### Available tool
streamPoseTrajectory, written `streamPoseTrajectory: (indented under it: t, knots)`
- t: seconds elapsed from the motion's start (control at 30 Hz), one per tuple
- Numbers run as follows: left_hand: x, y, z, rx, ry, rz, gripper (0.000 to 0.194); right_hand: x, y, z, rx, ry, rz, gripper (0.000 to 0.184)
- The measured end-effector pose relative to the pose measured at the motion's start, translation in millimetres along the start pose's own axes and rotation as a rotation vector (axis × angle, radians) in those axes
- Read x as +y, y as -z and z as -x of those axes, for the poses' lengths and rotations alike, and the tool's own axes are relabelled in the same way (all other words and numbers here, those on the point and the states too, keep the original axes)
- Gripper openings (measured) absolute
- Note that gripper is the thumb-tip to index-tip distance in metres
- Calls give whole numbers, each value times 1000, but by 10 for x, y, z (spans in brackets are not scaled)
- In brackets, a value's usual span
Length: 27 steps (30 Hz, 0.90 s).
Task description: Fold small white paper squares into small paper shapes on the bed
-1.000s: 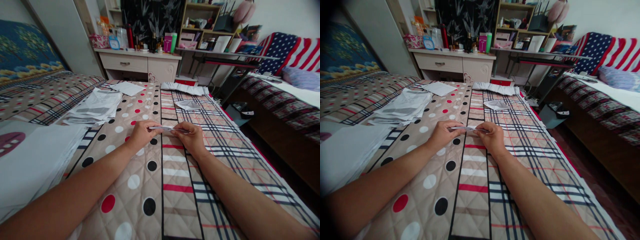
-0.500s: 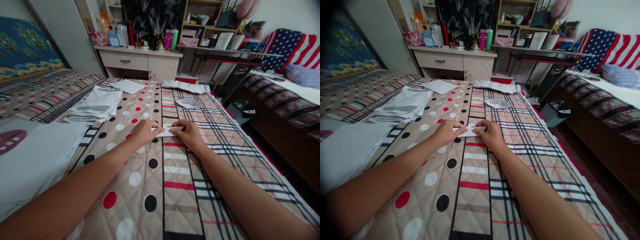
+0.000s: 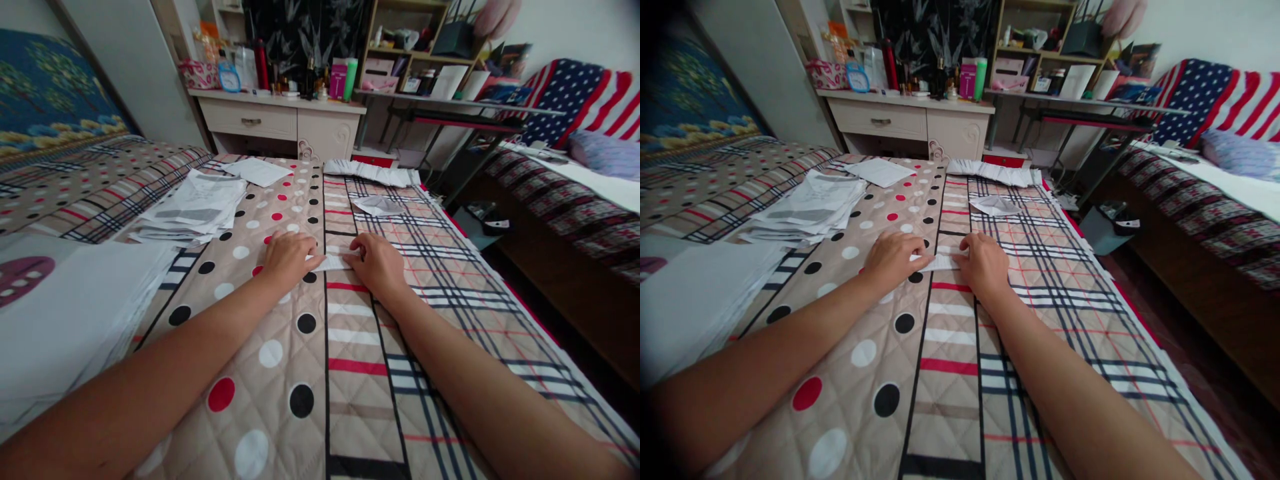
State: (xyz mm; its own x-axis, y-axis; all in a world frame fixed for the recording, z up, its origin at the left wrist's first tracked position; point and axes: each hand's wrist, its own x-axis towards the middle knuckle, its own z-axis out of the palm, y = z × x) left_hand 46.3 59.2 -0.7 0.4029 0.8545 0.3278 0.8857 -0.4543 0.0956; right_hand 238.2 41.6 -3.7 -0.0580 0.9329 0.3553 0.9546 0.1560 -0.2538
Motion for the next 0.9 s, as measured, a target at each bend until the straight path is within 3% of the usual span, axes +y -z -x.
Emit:
streamPoseTrajectory:
  t: [0.07,0.17,0.4,0.53,0.73,0.83,0.9]
  knots:
    - [50,21,7,55,-106,-25,16,-74,0,26,29,107,86,9]
    - [120,12,12,30,-193,-20,8,-194,-16,51,-50,161,121,18]
    - [198,-28,4,-106,-51,-34,19,-447,-70,44,-239,123,269,21]
    - [154,-42,8,-137,-46,11,18,-426,-67,2,-270,112,336,24]
    - [131,-79,82,22,-264,48,20,-220,-50,-74,-259,-39,400,26]
    - [269,-69,178,-27,-457,93,27,-180,-58,-81,-249,-34,390,24]
    - [397,-39,252,-74,-470,61,34,-175,-56,-79,-254,-33,368,22]
